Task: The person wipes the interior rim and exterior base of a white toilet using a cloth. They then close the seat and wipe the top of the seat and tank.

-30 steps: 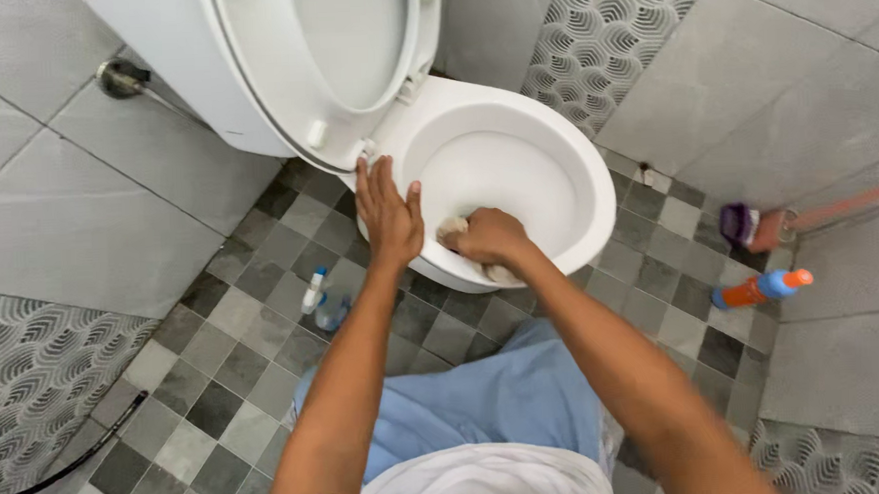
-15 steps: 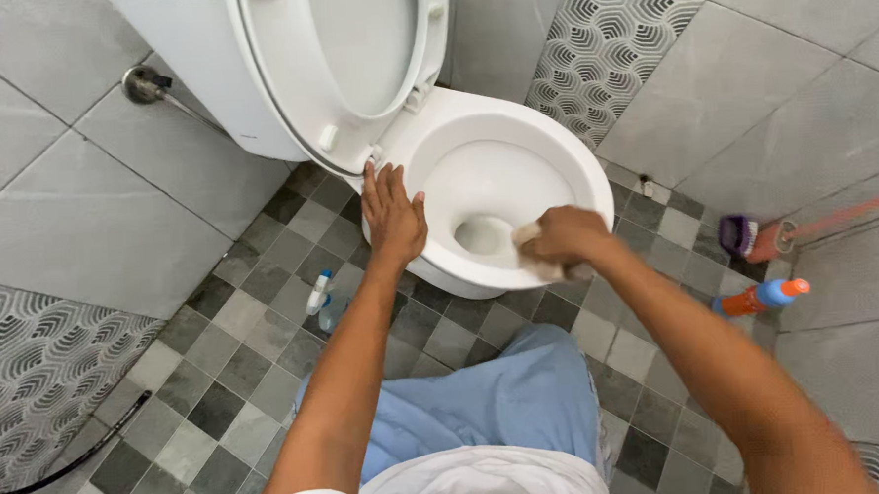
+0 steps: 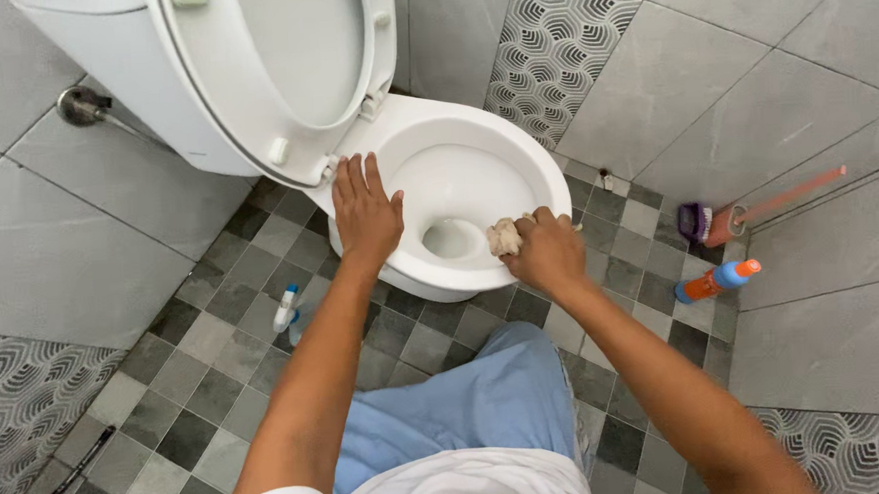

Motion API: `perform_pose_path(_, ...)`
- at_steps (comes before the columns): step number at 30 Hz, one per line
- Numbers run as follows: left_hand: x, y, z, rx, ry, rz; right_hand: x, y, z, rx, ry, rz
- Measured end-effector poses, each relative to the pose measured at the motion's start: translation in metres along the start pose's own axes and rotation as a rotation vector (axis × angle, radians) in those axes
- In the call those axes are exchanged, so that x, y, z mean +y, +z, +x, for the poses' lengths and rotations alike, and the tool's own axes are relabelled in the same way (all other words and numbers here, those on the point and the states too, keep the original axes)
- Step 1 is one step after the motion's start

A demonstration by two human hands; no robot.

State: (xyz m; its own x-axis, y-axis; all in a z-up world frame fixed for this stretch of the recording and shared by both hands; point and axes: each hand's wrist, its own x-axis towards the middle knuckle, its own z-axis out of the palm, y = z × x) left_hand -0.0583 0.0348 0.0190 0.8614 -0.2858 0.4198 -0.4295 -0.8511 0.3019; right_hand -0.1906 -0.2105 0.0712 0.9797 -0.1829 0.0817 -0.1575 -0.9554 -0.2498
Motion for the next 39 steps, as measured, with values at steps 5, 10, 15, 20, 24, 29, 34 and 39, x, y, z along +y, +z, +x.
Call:
perform_pose_path(5,-0.017,0.009,0.008,-0.056,0.036,-0.139,0.02,0.008,0.037,-0.044,-0.058,-0.123)
perform_pose_path(10,-0.02,0.01,0.015,-0.139,-0.068,-0.188,0.041,0.037,0.088,0.092,-0.207,-0.266)
perform_pose_path(15,-0.021,0.01,0.025,-0.144,-0.087,-0.176,0.057,0.068,0.154,0.257,-0.264,-0.236)
perform_pose_path(20,-0.024,0.011,0.031,-0.124,-0.11,-0.228,0.027,0.095,0.207,0.31,0.0,-0.018)
perform_pose_path(24,-0.03,0.018,0.036,-0.103,-0.081,-0.218,-0.005,0.109,0.24,0.297,0.335,0.254)
perform_pose_path(29,-0.033,0.024,0.039,-0.105,-0.091,-0.232,-0.052,0.121,0.279,0.342,0.588,0.56)
perform_pose_path(34,-0.036,0.029,0.036,-0.05,-0.094,-0.278,-0.105,0.141,0.272,0.307,0.552,1.017)
perform_pose_path(39,-0.04,0.032,0.035,-0.003,-0.102,-0.305,-0.132,0.16,0.218,-0.133,0.506,1.158)
